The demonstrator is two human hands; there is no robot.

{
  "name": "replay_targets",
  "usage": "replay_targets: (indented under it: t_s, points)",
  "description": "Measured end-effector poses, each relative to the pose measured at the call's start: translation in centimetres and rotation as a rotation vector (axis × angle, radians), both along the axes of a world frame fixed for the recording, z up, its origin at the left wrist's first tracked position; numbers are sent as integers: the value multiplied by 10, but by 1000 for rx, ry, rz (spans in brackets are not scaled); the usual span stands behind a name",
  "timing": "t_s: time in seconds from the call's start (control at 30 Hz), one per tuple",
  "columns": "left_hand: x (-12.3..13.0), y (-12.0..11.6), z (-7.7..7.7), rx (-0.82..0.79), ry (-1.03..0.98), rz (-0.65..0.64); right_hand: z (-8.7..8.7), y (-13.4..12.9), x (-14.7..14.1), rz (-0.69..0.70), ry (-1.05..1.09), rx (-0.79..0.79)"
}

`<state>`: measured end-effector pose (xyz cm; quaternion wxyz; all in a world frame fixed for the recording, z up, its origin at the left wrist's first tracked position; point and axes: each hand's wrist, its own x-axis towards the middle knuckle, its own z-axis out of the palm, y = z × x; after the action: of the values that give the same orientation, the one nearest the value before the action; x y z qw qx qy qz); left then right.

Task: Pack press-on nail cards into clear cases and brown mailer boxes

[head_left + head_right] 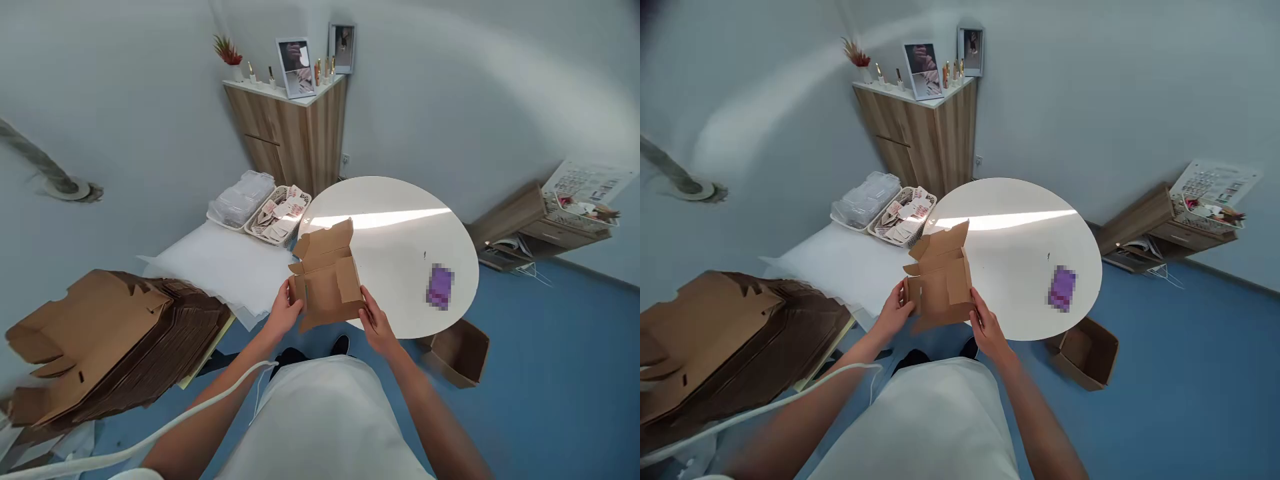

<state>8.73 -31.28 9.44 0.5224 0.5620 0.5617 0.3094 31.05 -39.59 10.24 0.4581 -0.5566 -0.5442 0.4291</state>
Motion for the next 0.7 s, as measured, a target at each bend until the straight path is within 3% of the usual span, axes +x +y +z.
replay_targets:
  t_s: [0.17,0.27,0.37,0.53,0.7]
  points:
    - [44,11,-14,125,180,-246,-29,-27,37,-268,87,-94]
    - [66,19,-20,146,247,-393,-45,-34,55,-518,118,-141]
    - [82,32,-28,148,314,-498,-58,-34,68,-657,107,-230]
    - [94,58,-51,146,382,-590,-70,-28,74,-794,193,-342]
    - [97,82,-77,198,386,-580,-84,-17,78,-971,101,-499]
